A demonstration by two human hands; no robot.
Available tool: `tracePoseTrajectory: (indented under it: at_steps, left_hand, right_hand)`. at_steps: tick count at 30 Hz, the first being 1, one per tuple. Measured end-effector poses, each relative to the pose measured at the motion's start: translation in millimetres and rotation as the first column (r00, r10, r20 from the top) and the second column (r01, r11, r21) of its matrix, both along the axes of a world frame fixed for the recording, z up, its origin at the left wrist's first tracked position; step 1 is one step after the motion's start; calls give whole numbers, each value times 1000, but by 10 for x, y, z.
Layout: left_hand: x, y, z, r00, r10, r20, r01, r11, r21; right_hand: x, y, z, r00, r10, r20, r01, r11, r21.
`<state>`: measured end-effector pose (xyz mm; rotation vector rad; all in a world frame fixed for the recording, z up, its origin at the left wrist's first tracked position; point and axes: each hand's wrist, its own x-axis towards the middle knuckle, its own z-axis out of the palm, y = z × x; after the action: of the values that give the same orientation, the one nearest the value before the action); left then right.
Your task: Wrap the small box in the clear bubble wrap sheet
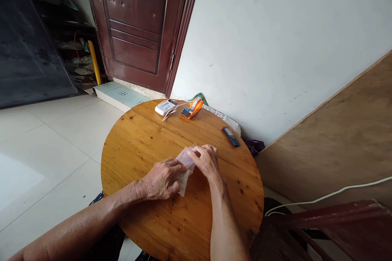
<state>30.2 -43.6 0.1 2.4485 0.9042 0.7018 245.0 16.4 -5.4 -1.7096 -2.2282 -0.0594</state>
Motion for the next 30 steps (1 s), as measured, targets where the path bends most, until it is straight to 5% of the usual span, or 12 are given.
tracePoseTrajectory:
  at_steps: [8, 13, 19, 22, 27, 30]
  left_hand:
    - [-1, 1, 5, 1000, 3, -8, -3, 1000, -6]
    - [-3, -7, 30, 1000, 0, -18, 0, 1000, -27]
    - [-7, -15, 52, 1000, -6, -17, 5, 999, -31]
    - [-6, -18, 59, 1000, -7, -22, 6, 1000, -22]
    - [0, -13, 40, 1000, -10, -12, 10, 1000, -16]
    - [5, -6, 0, 1000, -15, 25, 15, 1000, -14]
  right_hand:
    - [-17, -46, 27, 973, -173, -152, 170, 985, -31]
    - [15, -103, 107, 891, -398, -218, 339, 903, -263]
    - [-14, -109, -1, 847, -371, -380, 249, 910, -332]
    - [-88, -96, -78, 753, -348, -558, 165, 922, -351]
    - [-227, -110, -45, 482, -313, -819, 34, 940, -339]
    - [-274, -132, 18, 404, -253, -879, 4, 961, -275]
